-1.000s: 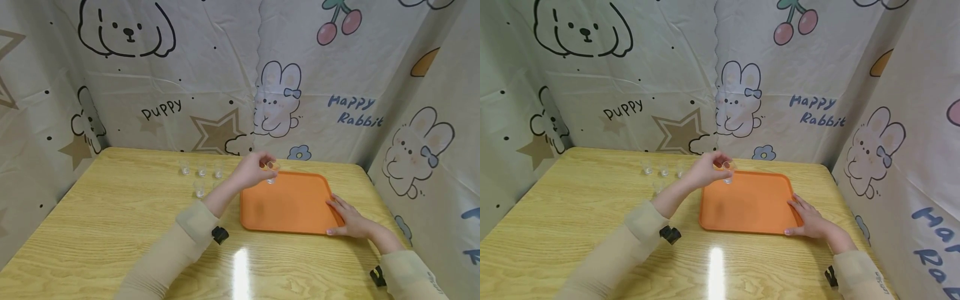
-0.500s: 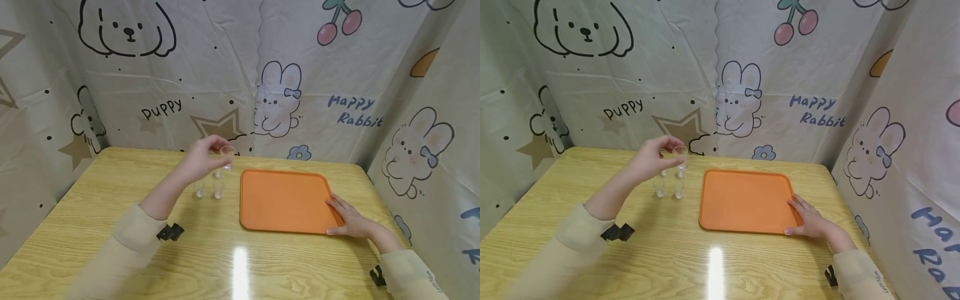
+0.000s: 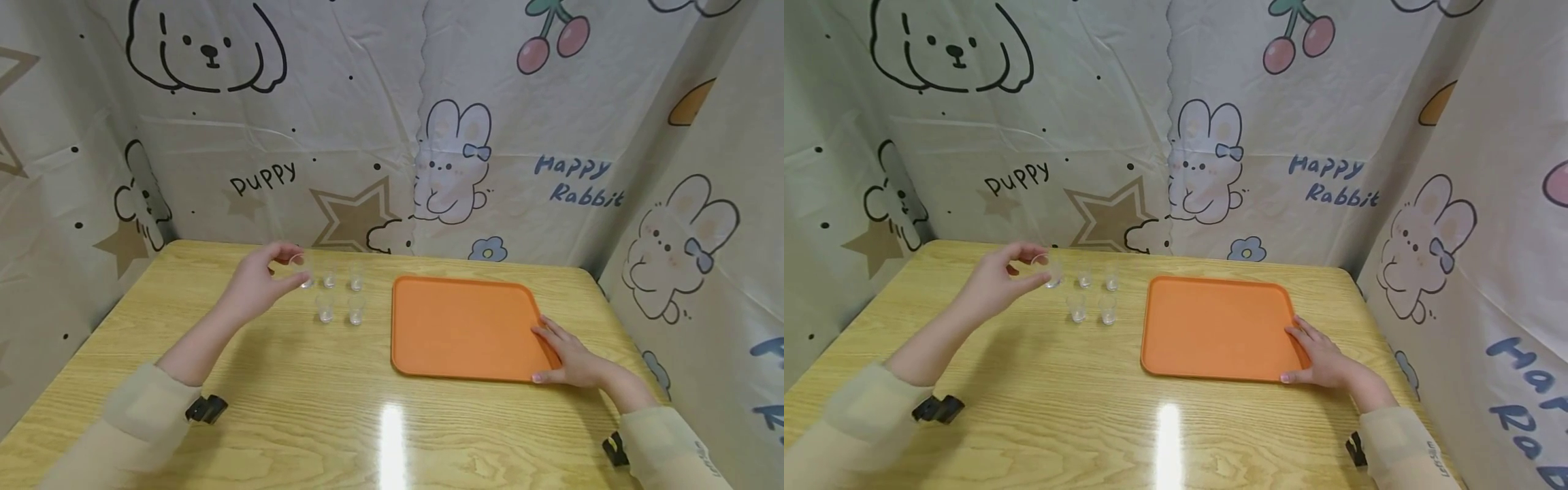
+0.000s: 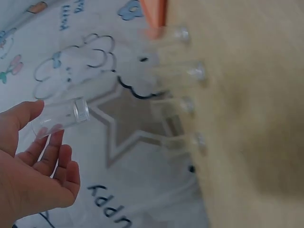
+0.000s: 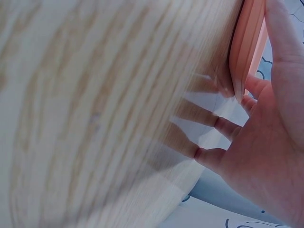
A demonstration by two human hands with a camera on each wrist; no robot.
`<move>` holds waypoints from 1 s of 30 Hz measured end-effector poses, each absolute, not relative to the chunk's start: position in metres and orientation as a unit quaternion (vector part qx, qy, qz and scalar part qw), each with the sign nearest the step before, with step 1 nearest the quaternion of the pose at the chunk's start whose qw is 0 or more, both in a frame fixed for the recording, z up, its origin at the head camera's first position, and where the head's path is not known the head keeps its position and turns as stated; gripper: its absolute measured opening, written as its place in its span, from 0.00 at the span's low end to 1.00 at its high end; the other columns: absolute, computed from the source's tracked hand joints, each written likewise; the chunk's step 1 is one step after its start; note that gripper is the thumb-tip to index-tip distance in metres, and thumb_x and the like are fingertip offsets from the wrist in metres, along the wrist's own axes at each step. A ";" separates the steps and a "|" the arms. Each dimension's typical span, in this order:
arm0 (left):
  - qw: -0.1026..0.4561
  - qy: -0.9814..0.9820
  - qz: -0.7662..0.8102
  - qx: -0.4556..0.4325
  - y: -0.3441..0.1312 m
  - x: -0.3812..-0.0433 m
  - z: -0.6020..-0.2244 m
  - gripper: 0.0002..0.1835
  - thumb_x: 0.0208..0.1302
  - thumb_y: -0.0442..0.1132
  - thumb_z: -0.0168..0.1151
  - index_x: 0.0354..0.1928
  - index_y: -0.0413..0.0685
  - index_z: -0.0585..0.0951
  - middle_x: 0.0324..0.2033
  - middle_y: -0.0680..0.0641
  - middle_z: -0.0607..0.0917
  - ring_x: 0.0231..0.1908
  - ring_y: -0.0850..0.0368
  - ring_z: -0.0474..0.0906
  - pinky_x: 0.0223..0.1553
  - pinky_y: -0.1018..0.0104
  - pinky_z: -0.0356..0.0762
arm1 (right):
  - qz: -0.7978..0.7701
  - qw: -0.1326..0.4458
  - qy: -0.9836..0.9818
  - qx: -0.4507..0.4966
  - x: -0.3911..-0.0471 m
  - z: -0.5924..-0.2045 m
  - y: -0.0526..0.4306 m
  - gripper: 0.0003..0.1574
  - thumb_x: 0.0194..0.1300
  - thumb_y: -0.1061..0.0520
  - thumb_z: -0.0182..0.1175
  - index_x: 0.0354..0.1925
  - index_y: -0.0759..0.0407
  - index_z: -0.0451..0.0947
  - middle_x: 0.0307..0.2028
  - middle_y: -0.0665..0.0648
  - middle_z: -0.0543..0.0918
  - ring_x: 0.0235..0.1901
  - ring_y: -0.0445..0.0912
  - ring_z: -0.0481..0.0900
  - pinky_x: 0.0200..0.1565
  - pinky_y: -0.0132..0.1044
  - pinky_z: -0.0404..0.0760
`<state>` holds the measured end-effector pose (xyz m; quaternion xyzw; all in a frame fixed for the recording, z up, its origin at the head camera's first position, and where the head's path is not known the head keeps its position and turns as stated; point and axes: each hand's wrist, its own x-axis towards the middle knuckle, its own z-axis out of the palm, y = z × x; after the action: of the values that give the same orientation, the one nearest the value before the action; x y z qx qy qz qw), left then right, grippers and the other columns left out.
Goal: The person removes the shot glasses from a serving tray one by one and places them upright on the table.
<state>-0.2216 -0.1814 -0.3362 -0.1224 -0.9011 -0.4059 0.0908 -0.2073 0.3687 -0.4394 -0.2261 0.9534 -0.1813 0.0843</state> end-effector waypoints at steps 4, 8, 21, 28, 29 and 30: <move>0.078 -0.910 -0.393 -0.110 -0.196 -0.224 -0.358 0.23 0.62 0.42 0.64 0.57 0.42 0.74 0.49 0.42 0.80 0.52 0.45 0.71 0.49 0.50 0.69 | -0.182 0.084 0.953 -0.226 -0.206 -0.439 0.369 0.59 0.48 0.43 0.72 0.66 0.72 0.56 0.68 0.76 0.47 0.63 0.75 0.50 0.55 0.72 0.56; 0.064 -0.916 -0.385 -0.095 -0.207 -0.231 -0.381 0.24 0.62 0.43 0.64 0.58 0.42 0.73 0.49 0.41 0.81 0.53 0.43 0.71 0.51 0.47 0.69 | -0.181 0.084 0.954 -0.224 -0.205 -0.438 0.369 0.59 0.48 0.43 0.72 0.66 0.72 0.56 0.68 0.76 0.47 0.63 0.75 0.50 0.55 0.72 0.56; -0.011 -0.913 -0.402 -0.068 -0.215 -0.247 -0.423 0.23 0.62 0.39 0.62 0.57 0.36 0.72 0.50 0.38 0.78 0.55 0.39 0.69 0.55 0.45 0.67 | -0.180 0.081 0.952 -0.234 -0.206 -0.437 0.368 0.60 0.48 0.42 0.72 0.66 0.72 0.57 0.67 0.76 0.48 0.63 0.75 0.51 0.55 0.71 0.57; -0.019 -0.916 -0.395 -0.076 -0.212 -0.249 -0.426 0.22 0.62 0.38 0.63 0.55 0.35 0.72 0.49 0.37 0.79 0.54 0.39 0.70 0.55 0.45 0.68 | -0.183 0.078 0.950 -0.241 -0.208 -0.439 0.370 0.60 0.47 0.42 0.72 0.66 0.73 0.57 0.67 0.76 0.48 0.62 0.75 0.51 0.55 0.72 0.57; -0.018 -0.916 -0.394 -0.077 -0.212 -0.249 -0.427 0.22 0.62 0.38 0.63 0.55 0.35 0.72 0.49 0.37 0.79 0.54 0.39 0.70 0.55 0.45 0.68 | -0.182 0.079 0.950 -0.241 -0.208 -0.439 0.370 0.60 0.47 0.41 0.72 0.66 0.73 0.57 0.67 0.75 0.48 0.62 0.75 0.51 0.55 0.72 0.56; -0.019 -0.916 -0.393 -0.078 -0.211 -0.249 -0.427 0.22 0.62 0.38 0.63 0.56 0.35 0.72 0.49 0.37 0.79 0.54 0.39 0.70 0.55 0.45 0.68 | -0.181 0.079 0.950 -0.240 -0.208 -0.439 0.370 0.60 0.47 0.41 0.72 0.66 0.73 0.57 0.67 0.76 0.48 0.62 0.75 0.51 0.55 0.71 0.56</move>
<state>-0.2492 -0.2115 -0.4265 -0.0779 -0.9160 -0.3932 -0.0186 -0.2078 0.3702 -0.4394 -0.2404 0.9504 -0.1812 0.0786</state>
